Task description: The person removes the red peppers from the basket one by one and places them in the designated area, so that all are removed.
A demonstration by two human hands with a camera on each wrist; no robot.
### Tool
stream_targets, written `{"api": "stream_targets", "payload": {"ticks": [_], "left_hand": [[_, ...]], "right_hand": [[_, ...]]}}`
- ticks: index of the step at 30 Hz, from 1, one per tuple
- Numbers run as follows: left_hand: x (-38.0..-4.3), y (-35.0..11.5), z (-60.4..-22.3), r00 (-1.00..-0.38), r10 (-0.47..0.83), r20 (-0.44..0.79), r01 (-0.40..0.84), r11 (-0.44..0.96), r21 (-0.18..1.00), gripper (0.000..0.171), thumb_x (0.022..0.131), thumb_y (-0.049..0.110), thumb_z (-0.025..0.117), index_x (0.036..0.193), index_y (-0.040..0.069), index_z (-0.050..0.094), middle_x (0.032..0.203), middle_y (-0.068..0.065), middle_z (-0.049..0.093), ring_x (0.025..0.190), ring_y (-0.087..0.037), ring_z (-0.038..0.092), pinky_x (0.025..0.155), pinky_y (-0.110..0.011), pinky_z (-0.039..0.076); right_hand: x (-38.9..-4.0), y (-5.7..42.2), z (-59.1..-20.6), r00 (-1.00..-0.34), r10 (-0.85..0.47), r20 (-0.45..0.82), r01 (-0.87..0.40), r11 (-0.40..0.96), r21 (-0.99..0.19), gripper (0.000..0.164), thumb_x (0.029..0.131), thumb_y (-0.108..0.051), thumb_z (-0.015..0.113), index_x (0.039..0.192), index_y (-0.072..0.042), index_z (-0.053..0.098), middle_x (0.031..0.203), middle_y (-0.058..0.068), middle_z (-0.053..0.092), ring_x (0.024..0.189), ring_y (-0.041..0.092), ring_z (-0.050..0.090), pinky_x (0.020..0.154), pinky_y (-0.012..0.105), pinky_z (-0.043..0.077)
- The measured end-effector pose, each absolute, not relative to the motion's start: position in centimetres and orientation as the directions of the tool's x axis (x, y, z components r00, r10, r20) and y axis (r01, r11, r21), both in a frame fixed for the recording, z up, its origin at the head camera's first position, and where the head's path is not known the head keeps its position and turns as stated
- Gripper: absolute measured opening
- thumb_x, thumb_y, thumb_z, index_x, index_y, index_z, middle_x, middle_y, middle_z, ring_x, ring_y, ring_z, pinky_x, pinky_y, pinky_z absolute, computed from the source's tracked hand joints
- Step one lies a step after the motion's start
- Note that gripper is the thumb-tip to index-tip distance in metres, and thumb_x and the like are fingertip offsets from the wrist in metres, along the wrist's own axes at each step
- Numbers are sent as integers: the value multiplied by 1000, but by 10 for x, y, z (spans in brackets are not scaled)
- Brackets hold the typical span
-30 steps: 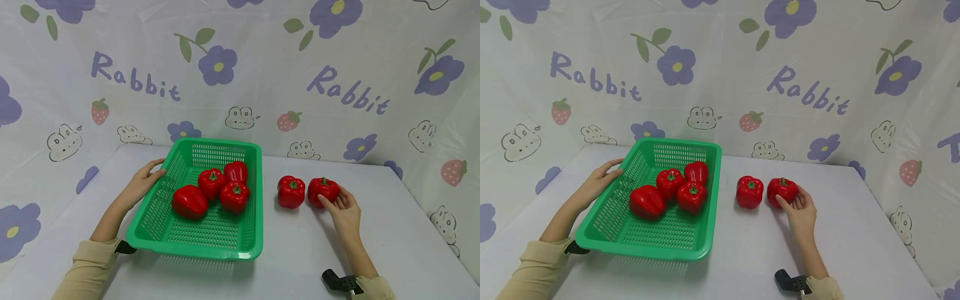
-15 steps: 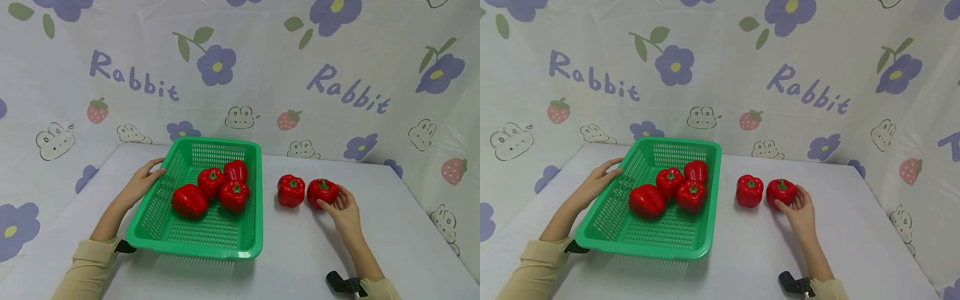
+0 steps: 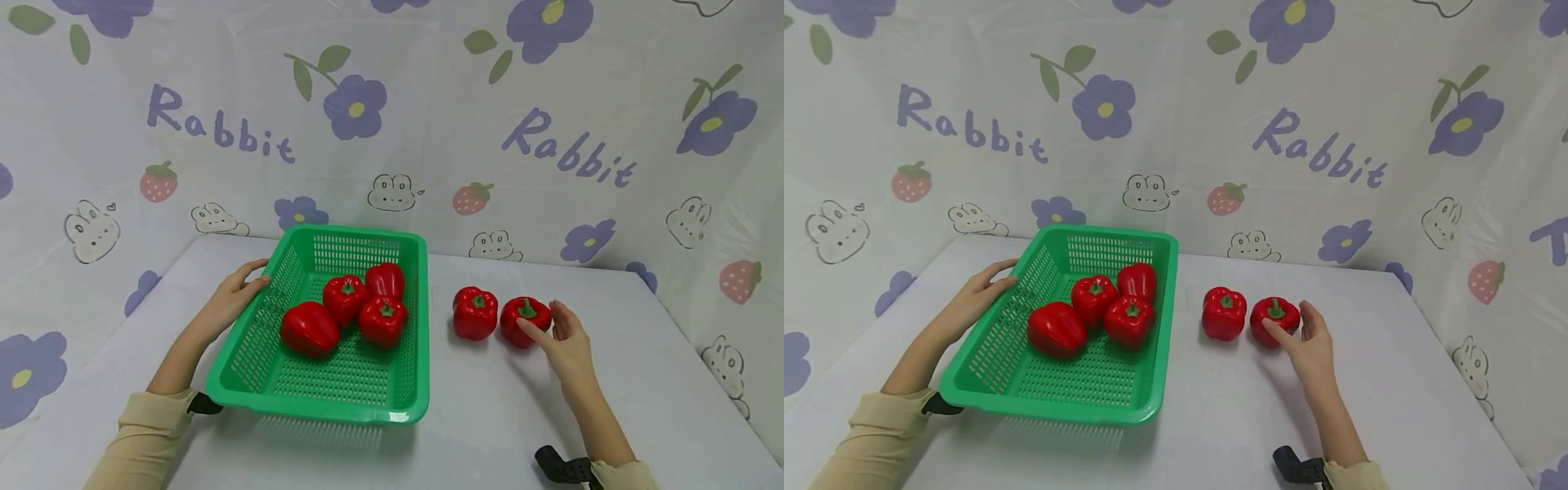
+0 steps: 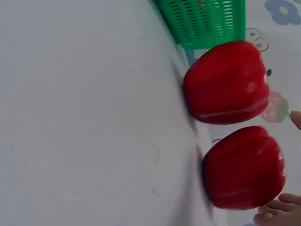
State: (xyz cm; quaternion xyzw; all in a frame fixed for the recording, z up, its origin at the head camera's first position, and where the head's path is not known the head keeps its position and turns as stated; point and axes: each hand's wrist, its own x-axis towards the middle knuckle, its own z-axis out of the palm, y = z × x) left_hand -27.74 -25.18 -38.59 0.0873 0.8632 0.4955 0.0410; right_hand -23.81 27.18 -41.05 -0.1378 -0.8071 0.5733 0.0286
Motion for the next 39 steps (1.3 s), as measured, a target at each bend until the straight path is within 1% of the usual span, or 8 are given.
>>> {"api": "stream_targets", "payload": {"ticks": [7, 13, 16, 19, 27, 30, 34, 39], "left_hand": [[-277, -252, -386, -981, 193, 20, 116, 497, 860, 60, 105, 37, 42, 155, 9, 24, 108, -27, 65, 75, -10, 68, 67, -30, 58], [-277, -253, -386, -981, 192, 20, 114, 493, 863, 60, 105, 35, 41, 155, 9, 23, 110, -29, 65, 74, -8, 68, 66, -29, 57], [-276, -252, -385, -980, 199, 21, 116, 480, 870, 60, 105, 34, 42, 155, 9, 22, 108, -29, 65, 73, -9, 68, 66, -29, 57], [-276, -252, -385, -979, 205, 21, 117, 472, 874, 60, 105, 34, 41, 155, 9, 22, 106, -28, 66, 73, -9, 68, 66, -29, 57], [-278, -252, -387, -980, 199, 27, 121, 480, 869, 59, 105, 36, 42, 155, 9, 24, 105, -26, 67, 73, -9, 68, 67, -29, 57], [-278, -252, -387, -980, 196, 22, 115, 478, 871, 59, 105, 37, 42, 154, 10, 26, 104, -25, 67, 73, -9, 69, 67, -29, 57], [-278, -252, -388, -981, 194, 16, 110, 483, 869, 59, 105, 38, 42, 154, 11, 26, 106, -26, 67, 74, -9, 69, 68, -29, 57], [-279, -252, -389, -981, 191, 20, 113, 490, 864, 59, 105, 38, 42, 154, 11, 26, 108, -27, 66, 75, -9, 69, 69, -29, 57]], "right_hand": [[-235, 265, -391, -960, 271, -74, 146, 259, -955, 91, 89, -41, 69, 158, -18, 14, 165, 2, 18, 153, 20, 14, 122, 37, 20], [-231, 253, -376, -959, 269, -89, 130, 138, -982, 90, 87, -41, 71, 157, -24, 18, 164, -4, 21, 152, 15, 18, 119, 32, 24], [-230, 246, -371, -962, 257, -94, 119, 85, -989, 89, 87, -40, 72, 157, -25, 19, 163, -5, 23, 152, 14, 19, 118, 32, 26], [-228, 238, -367, -966, 242, -88, 108, 68, -992, 87, 88, -40, 71, 157, -24, 20, 163, -5, 24, 151, 14, 21, 117, 31, 28], [-225, 212, -357, -987, 132, -86, 94, 53, -994, 80, 92, -40, 66, 156, -22, 22, 162, -3, 28, 149, 15, 27, 117, 35, 29], [-225, 203, -354, -991, 70, -112, 113, 5, -994, 80, 92, -39, 66, 156, -20, 22, 161, -2, 28, 149, 14, 27, 119, 37, 27], [-225, 189, -349, -990, -2, -138, 137, -83, -987, 77, 94, -35, 65, 156, -16, 23, 160, 0, 30, 148, 15, 29, 120, 37, 26], [-224, 171, -347, -988, -60, -141, 148, -130, -980, 72, 95, -32, 64, 154, -14, 26, 158, 0, 34, 144, 14, 36, 118, 33, 30]]}}
